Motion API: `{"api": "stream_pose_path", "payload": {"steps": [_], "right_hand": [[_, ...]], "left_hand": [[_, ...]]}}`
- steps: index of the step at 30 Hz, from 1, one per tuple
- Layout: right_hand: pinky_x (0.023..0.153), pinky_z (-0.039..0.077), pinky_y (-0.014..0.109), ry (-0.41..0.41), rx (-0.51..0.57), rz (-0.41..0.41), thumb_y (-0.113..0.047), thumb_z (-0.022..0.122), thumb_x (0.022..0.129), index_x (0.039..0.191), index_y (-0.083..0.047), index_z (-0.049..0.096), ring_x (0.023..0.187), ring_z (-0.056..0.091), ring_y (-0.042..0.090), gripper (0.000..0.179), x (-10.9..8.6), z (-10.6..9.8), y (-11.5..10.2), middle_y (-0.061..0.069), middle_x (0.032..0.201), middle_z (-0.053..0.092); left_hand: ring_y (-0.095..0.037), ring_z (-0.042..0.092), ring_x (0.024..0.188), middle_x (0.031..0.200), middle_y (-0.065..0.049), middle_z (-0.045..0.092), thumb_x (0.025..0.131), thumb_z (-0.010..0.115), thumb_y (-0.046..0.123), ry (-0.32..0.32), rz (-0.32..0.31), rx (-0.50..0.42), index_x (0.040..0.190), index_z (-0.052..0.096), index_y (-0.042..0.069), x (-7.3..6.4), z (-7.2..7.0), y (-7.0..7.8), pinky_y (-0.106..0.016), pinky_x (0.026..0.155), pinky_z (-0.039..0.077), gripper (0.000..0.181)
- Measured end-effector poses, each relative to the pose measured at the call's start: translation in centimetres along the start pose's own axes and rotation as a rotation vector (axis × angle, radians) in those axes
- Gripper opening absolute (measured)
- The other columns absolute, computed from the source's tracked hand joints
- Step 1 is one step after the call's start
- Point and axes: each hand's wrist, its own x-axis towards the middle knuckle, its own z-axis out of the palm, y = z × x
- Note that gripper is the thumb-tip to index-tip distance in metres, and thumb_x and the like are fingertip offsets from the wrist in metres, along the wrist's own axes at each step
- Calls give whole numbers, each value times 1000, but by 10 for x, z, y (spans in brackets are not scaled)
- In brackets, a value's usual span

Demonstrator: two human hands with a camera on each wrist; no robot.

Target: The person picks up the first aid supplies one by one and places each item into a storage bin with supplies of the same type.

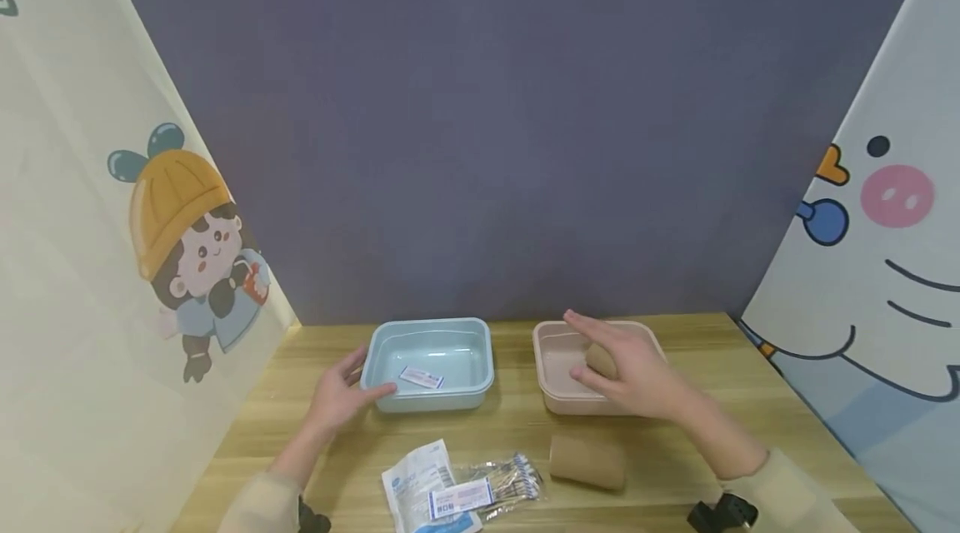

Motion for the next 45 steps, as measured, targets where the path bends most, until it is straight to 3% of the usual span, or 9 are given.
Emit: {"api": "stream_pose_path", "payload": {"steps": [7,13,26,35,45], "right_hand": [[111,54,56,-43,24,18,-34,79,95,154,-2,53,133,66,39,72,0,12,-8,17,155,60],[112,54,57,-105,50,12,-31,80,95,152,2,54,136,63,39,71,3,18,-16,19,153,61],[120,46,56,-154,146,-4,-28,78,96,155,1,50,143,57,39,71,11,32,-28,19,158,56],[114,53,53,-116,183,-45,-27,82,93,149,-1,58,137,64,34,66,14,41,-34,15,151,64],[112,56,47,-190,176,-70,-30,83,93,143,-6,65,134,67,28,58,14,61,-48,8,146,69]], "left_hand": [[-49,50,147,165,-25,43,81,95,25,24,-7,-4,162,37,-2,-2,0,-4,-49,114,52,104],[-51,51,145,164,-27,44,81,95,22,21,-9,-10,161,37,-4,-1,1,-3,-49,113,53,102],[-45,45,151,166,-26,40,82,94,24,5,-12,-7,161,37,-5,3,3,-6,-48,119,47,102],[-45,48,149,166,-25,40,81,95,27,6,-10,-10,162,36,-4,3,3,-6,-46,116,50,105],[-47,48,148,166,-26,40,82,94,24,5,-37,0,162,36,-3,1,6,-3,-47,114,51,102]]}}
